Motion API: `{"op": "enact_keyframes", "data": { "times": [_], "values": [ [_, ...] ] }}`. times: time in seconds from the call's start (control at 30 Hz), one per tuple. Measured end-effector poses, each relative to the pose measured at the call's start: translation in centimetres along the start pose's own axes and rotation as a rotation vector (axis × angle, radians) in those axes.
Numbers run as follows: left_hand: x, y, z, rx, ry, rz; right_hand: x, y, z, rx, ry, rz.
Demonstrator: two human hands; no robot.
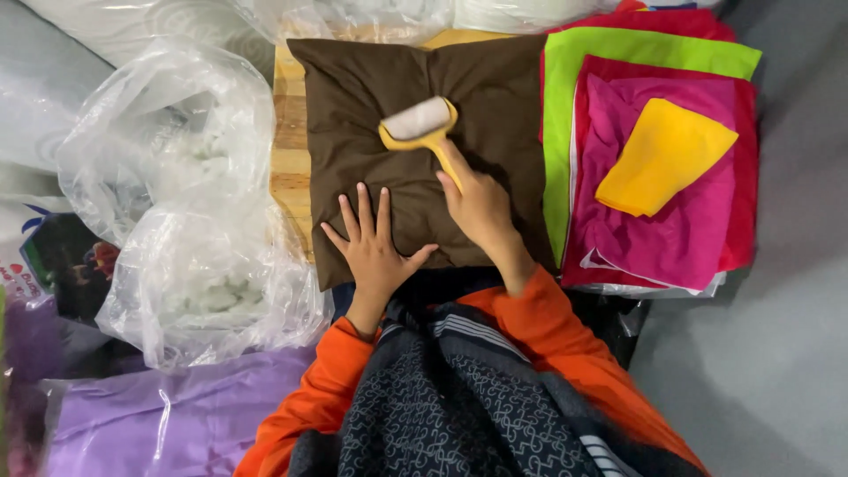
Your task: Stuffing a brown pillowcase with fiberfill, cleaning the exterior with a lint roller and cloth, and placing it into a plastic bag.
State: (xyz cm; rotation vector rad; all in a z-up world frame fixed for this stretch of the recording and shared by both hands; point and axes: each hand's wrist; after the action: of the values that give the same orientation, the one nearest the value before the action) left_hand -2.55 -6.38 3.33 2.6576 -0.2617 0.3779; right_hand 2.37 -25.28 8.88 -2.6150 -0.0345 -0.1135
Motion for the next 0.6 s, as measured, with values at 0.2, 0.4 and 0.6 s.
{"op": "enact_keyframes", "data": {
  "times": [0.2,0.4,0.6],
  "values": [
    [-0.4,-0.2,-0.3,-0.042,0.024,0.056,-12.4,2.5,-8.4,-0.012,-0.168,-0.038],
    [-1.5,-0.2,-3.5,-0.077,0.141,0.059,-15.9,5.0,-14.7,-0.051,-0.241,-0.040],
    [-1.4,-1.5,-1.8,0.034,0.079,-0.048,-10.4,0.7,-7.9,-0.175,-0.187,-0.090]
  ]
}}
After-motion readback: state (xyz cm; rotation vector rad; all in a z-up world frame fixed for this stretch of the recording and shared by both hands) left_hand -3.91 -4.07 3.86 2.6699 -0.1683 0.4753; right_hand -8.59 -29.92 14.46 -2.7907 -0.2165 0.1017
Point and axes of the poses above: each hand's wrist, its own x-axis towards the middle knuckle, its own z-axis out of the palm, y = z × x, and after that the axes turned 1 degree about -y, right-handed
